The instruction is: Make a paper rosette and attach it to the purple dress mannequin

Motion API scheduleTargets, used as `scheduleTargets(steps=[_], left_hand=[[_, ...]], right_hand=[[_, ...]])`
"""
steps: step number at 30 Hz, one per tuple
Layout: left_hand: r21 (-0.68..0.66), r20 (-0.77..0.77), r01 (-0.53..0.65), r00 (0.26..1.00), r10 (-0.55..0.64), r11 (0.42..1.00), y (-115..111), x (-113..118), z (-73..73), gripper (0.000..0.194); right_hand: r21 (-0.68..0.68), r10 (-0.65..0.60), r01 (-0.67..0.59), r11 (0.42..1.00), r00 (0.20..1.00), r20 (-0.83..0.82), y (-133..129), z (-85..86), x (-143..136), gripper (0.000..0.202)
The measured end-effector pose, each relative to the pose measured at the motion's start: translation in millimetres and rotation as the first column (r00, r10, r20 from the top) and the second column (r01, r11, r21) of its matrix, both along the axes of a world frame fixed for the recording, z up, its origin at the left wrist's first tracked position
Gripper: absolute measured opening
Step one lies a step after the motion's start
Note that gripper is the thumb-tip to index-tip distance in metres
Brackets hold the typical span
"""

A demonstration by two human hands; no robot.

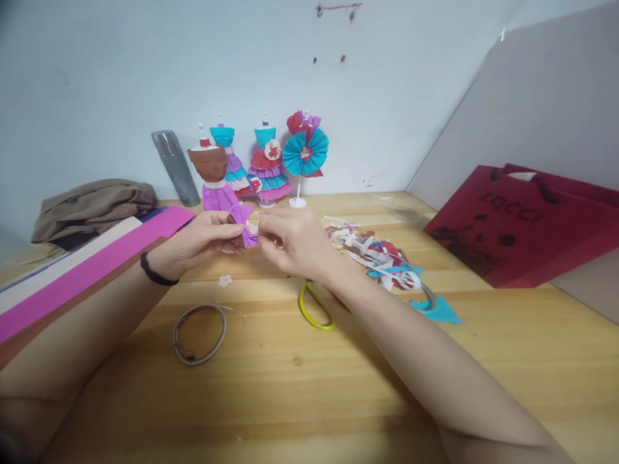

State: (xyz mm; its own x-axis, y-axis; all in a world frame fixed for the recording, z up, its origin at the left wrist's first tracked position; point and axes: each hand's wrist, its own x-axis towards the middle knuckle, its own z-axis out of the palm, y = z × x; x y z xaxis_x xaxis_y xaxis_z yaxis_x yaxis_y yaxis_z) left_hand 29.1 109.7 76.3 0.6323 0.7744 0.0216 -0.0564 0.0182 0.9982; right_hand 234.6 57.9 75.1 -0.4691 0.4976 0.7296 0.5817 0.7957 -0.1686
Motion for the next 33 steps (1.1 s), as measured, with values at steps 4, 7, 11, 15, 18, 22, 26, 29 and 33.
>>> scheduleTargets(steps=[4,7,11,15,18,22,26,29,33], left_hand=[[0.107,-0.180,0.074,0.982,-0.054,0.991,7.9,-6.6,3.2,0.023],[0.153,-0.240,0.123,0.967,-0.084,0.981,10.7,-9.6,4.3,0.023],[0.174,-0.244,0.168,0.962,-0.123,0.970,8.5,-9.7,5.4,0.021],[0.186,-0.246,0.262,0.945,-0.214,0.947,4.0,-6.8,4.9,0.017],[0.162,-0.252,0.296,0.935,-0.251,0.941,2.2,-5.4,4.7,0.016],[0.157,-0.259,0.257,0.943,-0.211,0.954,3.3,-7.0,8.8,0.015],[0.178,-0.300,0.201,0.944,-0.141,0.963,3.4,-9.8,17.4,0.014],[0.202,-0.344,0.176,0.934,-0.099,0.963,3.3,-10.8,21.1,0.013],[0.161,-0.299,0.103,0.953,-0.051,0.982,8.2,-12.2,17.3,0.015]], right_hand=[[-0.081,-0.018,0.015,0.997,0.999,-0.038,-3.2,6.2,3.8,0.019],[-0.133,-0.053,0.042,0.990,0.995,-0.084,-3.9,9.2,6.7,0.020],[-0.089,-0.029,0.017,0.996,0.991,-0.134,-1.5,7.3,7.9,0.006],[-0.074,0.008,-0.010,0.997,1.000,-0.021,-0.7,3.6,5.0,0.006],[-0.090,-0.018,0.025,0.996,0.997,0.077,-2.1,4.7,2.9,0.011],[-0.090,-0.046,0.059,0.994,0.988,0.148,-3.5,8.0,1.5,0.018],[-0.013,-0.049,0.052,0.999,0.989,0.142,-4.3,3.8,-2.8,0.018],[0.002,-0.071,0.071,0.997,0.993,0.092,-6.0,-3.2,-8.2,0.016],[-0.015,-0.108,0.107,0.994,0.994,-0.015,-7.8,-8.3,-11.7,0.012]])
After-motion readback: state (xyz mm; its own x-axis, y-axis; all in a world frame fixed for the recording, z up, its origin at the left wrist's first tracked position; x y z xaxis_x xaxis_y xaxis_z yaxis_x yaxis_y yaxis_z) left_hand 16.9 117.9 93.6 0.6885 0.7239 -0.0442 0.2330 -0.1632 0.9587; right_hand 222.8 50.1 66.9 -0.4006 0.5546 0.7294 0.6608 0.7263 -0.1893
